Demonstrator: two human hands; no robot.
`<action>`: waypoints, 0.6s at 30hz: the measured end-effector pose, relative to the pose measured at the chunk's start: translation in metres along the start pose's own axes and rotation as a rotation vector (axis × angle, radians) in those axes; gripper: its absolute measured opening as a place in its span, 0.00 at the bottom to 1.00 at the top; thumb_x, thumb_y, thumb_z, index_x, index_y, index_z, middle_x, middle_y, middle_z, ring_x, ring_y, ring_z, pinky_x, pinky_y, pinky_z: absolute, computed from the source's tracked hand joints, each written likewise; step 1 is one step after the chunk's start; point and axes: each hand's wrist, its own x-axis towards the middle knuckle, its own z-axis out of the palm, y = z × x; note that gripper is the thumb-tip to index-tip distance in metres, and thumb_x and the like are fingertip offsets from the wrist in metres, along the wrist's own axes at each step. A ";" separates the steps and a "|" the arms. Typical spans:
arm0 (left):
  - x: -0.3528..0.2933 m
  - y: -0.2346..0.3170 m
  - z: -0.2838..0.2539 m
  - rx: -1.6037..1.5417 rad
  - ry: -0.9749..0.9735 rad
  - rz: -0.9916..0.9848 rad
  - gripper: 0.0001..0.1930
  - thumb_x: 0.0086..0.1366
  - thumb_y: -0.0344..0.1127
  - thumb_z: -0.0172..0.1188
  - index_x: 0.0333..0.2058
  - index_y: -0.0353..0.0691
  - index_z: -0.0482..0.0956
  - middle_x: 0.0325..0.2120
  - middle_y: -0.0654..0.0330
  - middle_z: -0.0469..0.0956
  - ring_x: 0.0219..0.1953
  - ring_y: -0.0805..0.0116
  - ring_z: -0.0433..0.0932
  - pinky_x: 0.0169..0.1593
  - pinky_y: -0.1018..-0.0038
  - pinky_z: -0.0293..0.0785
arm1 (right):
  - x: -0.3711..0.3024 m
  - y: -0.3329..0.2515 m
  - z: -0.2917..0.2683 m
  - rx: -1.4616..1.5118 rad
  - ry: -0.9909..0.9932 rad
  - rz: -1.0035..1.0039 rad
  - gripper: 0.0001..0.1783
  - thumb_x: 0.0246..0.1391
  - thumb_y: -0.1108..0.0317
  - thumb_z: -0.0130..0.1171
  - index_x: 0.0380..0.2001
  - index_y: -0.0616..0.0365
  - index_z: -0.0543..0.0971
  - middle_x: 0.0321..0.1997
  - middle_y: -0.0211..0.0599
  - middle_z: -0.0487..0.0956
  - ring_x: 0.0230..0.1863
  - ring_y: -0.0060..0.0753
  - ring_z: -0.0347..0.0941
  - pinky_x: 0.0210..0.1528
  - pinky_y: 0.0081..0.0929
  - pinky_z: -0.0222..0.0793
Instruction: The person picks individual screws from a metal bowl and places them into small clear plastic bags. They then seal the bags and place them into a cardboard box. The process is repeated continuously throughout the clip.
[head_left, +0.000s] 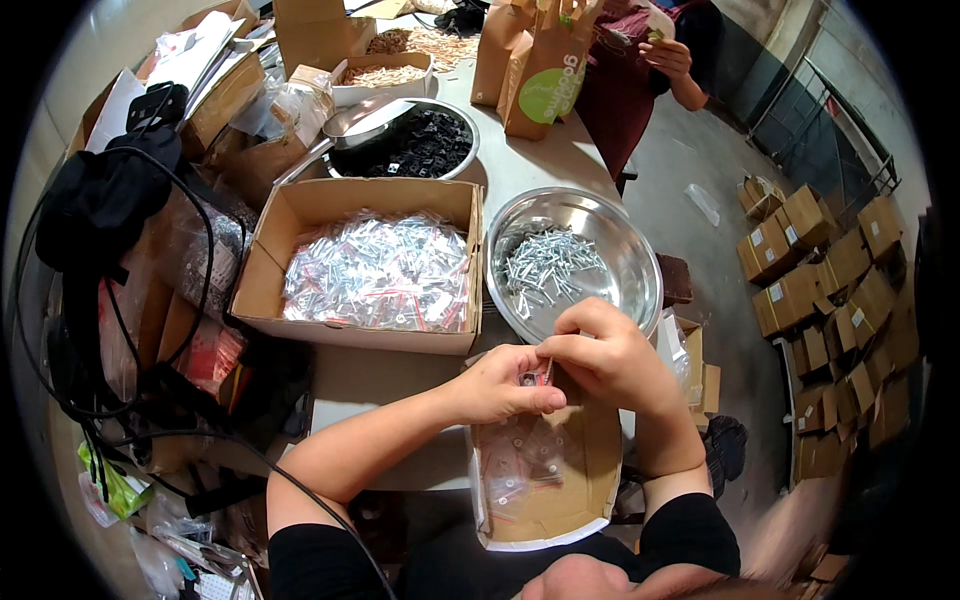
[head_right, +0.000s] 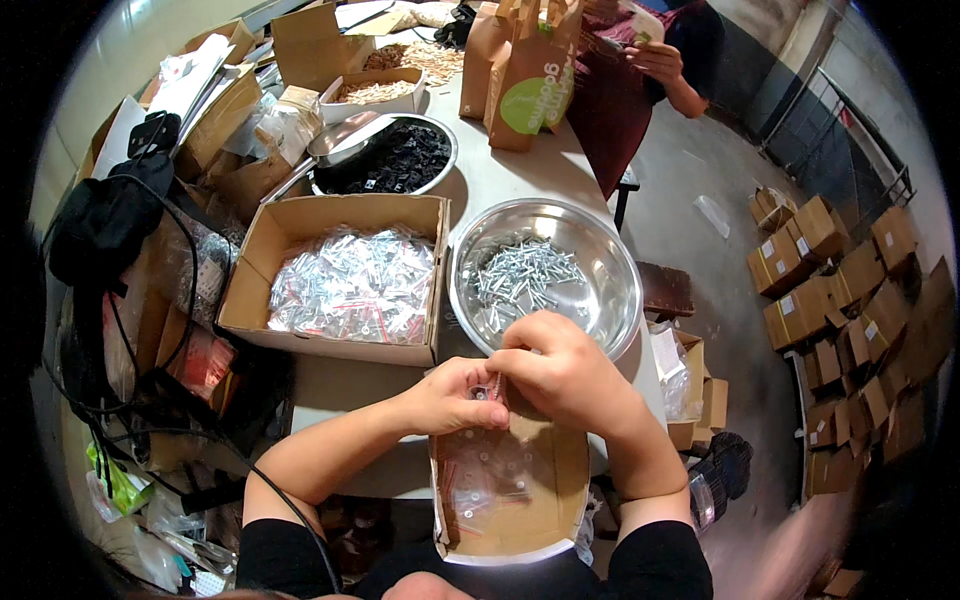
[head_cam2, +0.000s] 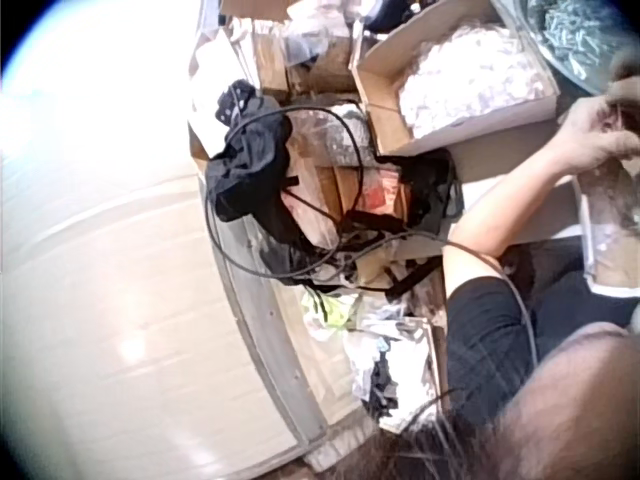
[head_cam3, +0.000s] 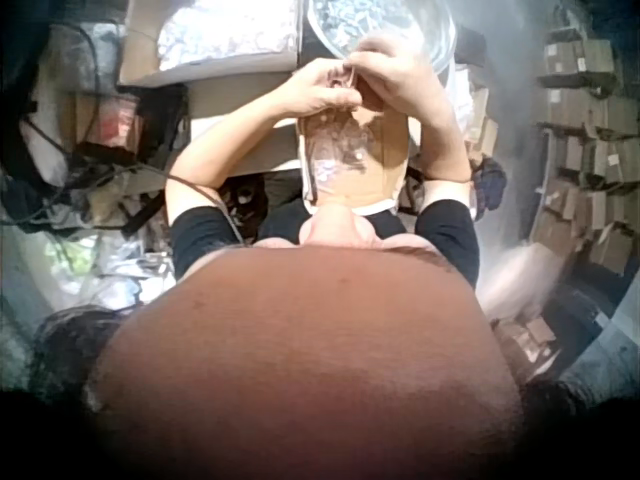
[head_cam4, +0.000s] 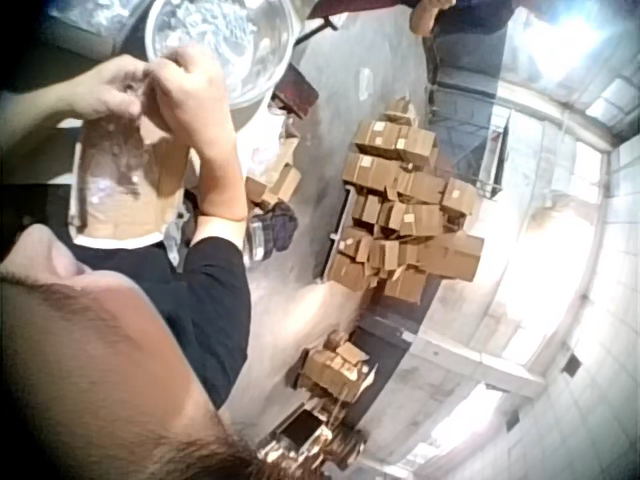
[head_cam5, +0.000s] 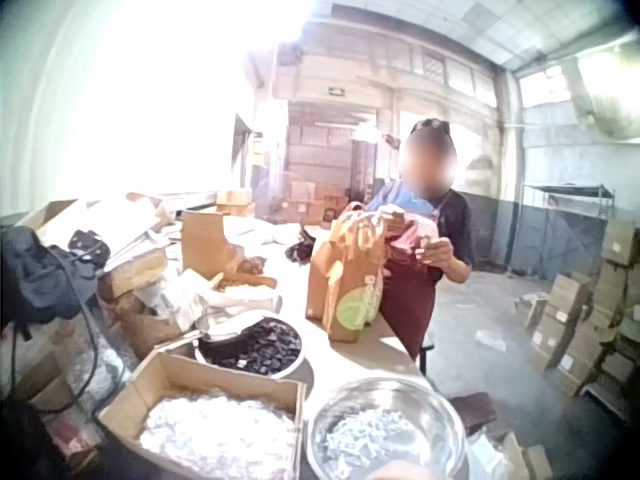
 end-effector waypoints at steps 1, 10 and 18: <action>0.000 0.000 0.000 -0.026 0.000 -0.023 0.15 0.63 0.40 0.65 0.41 0.35 0.75 0.31 0.67 0.76 0.34 0.81 0.72 0.39 0.80 0.71 | 0.000 -0.002 0.002 -0.052 0.019 -0.023 0.13 0.36 0.73 0.65 0.32 0.54 0.81 0.31 0.33 0.74 0.36 0.37 0.73 0.39 0.33 0.70; 0.002 -0.008 -0.005 -0.214 -0.047 0.028 0.24 0.64 0.56 0.59 0.37 0.36 0.75 0.26 0.63 0.77 0.30 0.76 0.76 0.34 0.78 0.73 | 0.002 -0.017 0.012 -0.337 0.152 -0.095 0.12 0.38 0.69 0.62 0.32 0.53 0.81 0.31 0.29 0.75 0.36 0.33 0.74 0.41 0.30 0.66; 0.001 0.003 0.000 -0.234 0.066 0.006 0.43 0.61 0.75 0.37 0.37 0.32 0.76 0.23 0.61 0.75 0.25 0.74 0.76 0.34 0.77 0.75 | 0.001 -0.007 0.003 0.084 -0.077 -0.003 0.13 0.43 0.70 0.64 0.36 0.58 0.80 0.41 0.38 0.76 0.44 0.42 0.73 0.49 0.37 0.67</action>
